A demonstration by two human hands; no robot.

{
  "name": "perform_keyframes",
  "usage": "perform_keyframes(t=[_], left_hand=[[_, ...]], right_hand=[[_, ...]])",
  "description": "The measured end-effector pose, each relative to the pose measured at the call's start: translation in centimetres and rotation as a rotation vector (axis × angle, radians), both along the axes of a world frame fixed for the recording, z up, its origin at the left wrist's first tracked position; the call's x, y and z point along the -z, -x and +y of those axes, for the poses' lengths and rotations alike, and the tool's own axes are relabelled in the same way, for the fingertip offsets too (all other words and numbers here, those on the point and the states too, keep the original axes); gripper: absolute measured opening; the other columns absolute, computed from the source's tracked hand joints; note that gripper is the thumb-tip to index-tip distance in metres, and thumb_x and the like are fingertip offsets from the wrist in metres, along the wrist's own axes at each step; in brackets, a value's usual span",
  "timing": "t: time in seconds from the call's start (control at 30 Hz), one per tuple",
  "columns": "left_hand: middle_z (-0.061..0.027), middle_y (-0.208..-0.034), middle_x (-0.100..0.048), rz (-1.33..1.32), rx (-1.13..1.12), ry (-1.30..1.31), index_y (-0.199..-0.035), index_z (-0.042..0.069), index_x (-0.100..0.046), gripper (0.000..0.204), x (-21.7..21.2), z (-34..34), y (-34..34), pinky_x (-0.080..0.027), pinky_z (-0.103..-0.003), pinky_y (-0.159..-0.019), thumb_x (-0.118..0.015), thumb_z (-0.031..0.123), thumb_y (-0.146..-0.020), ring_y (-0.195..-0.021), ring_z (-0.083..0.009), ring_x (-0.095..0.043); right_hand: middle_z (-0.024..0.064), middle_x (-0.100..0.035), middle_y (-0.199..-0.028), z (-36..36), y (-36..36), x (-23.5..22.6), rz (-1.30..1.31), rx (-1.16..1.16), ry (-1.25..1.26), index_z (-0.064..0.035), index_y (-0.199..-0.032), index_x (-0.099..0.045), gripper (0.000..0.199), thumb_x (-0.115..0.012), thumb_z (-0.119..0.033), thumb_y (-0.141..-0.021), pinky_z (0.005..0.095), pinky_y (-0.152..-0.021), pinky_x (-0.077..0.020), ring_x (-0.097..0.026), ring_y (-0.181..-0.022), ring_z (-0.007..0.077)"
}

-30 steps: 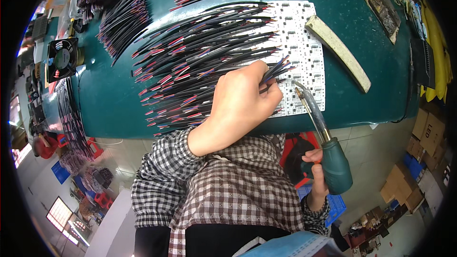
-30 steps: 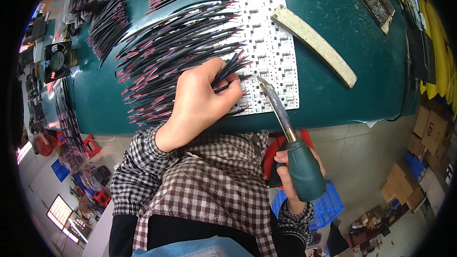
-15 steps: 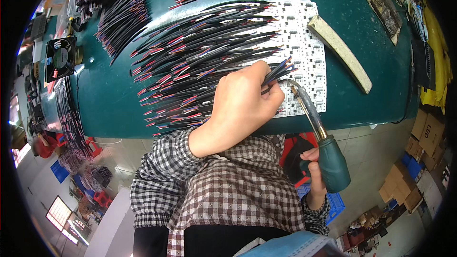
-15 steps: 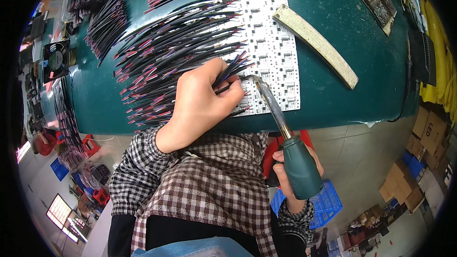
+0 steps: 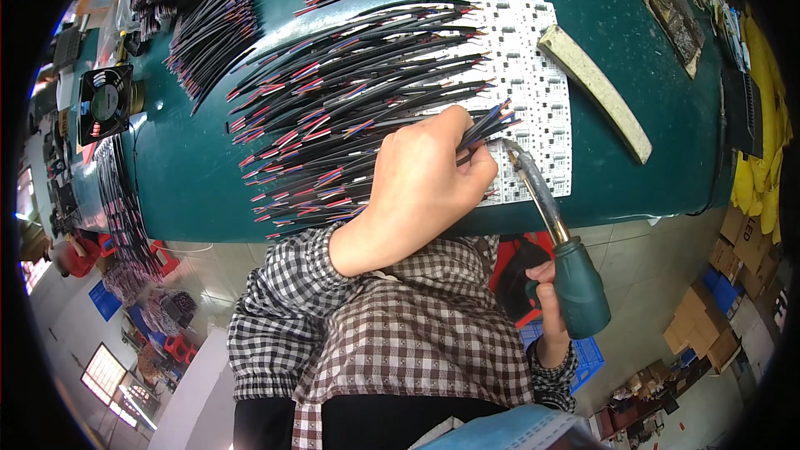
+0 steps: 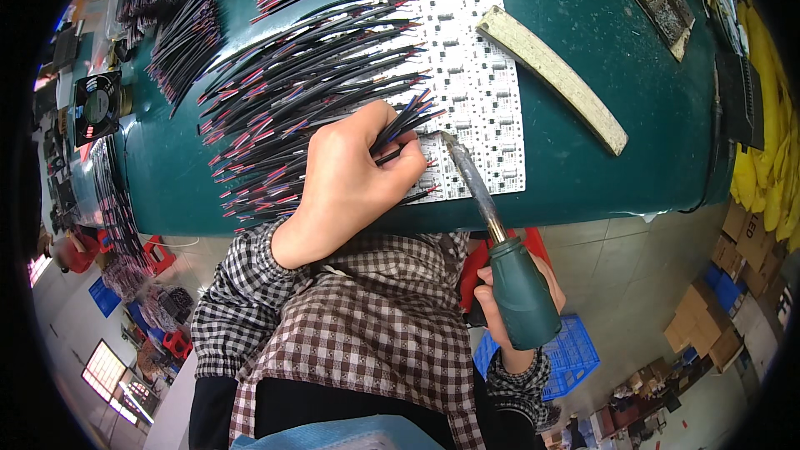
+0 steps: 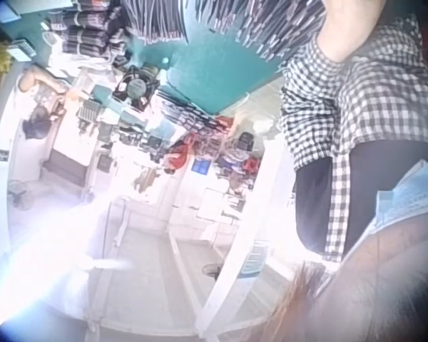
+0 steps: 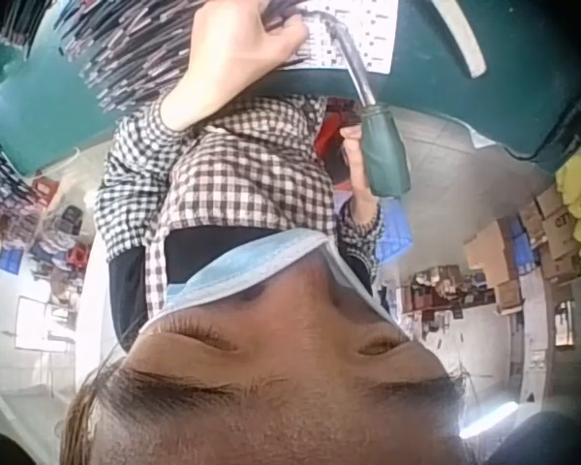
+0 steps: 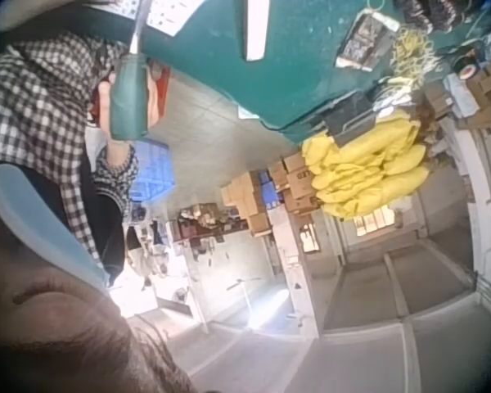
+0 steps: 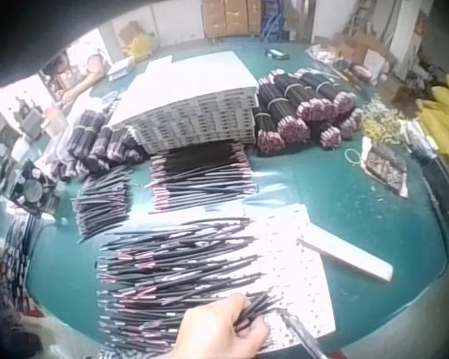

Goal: The person solders wires to LED strips and circuit boards using a soldering iron.

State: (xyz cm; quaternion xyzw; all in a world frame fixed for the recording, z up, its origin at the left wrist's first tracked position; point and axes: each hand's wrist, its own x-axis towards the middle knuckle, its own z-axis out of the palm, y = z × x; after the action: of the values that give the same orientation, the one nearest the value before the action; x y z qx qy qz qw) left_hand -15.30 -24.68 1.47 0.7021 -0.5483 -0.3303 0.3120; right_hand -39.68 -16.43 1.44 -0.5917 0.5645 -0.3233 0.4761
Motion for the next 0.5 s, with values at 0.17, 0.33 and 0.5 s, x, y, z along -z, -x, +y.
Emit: perform_keyframes(t=[0.17, 0.33, 0.5], left_hand=[[-0.0182, -0.064, -0.061, -0.003, 0.0, 0.003, -0.074, -0.001, -0.056, 0.018, 0.0, 0.0, -0.1, -0.048, -0.043, -0.054, -0.066, 0.012, -0.077, -0.058, -0.0366, -0.061], [-0.0178, -0.063, -0.061, 0.015, -0.005, 0.006, -0.074, -0.001, -0.056, 0.017, 0.2, 0.0, 0.0, -0.048, -0.043, -0.054, -0.066, 0.012, -0.077, -0.057, -0.0364, -0.062], [-0.0179, -0.062, -0.06, 0.003, -0.005, 0.011, -0.074, -0.001, -0.056, 0.017, 0.2, 0.0, -0.1, -0.048, -0.043, -0.053, -0.065, 0.012, -0.077, -0.057, -0.0368, -0.061]], right_hand=[[0.009, -0.07, -0.084, -0.3, -0.5, -1.1, 0.229, -0.061, 0.076, -0.0003, -0.093, -0.069, 0.029, -0.077, -0.022, -0.076, 0.033, -0.071, -0.0542, -0.068, -0.075, 0.0239], [0.0111, -0.07, -0.085, -0.6, -0.8, -1.0, 0.09, -0.052, 0.135, 0.0014, -0.093, -0.068, 0.03, -0.077, -0.023, -0.077, 0.034, -0.073, -0.0551, -0.069, -0.077, 0.0236], [0.0159, -0.069, -0.093, 0.0, -0.1, -0.5, -0.04, 0.027, 0.033, 0.0043, -0.097, -0.066, 0.035, -0.076, -0.025, -0.081, 0.036, -0.075, -0.0575, -0.07, -0.086, 0.0252]])
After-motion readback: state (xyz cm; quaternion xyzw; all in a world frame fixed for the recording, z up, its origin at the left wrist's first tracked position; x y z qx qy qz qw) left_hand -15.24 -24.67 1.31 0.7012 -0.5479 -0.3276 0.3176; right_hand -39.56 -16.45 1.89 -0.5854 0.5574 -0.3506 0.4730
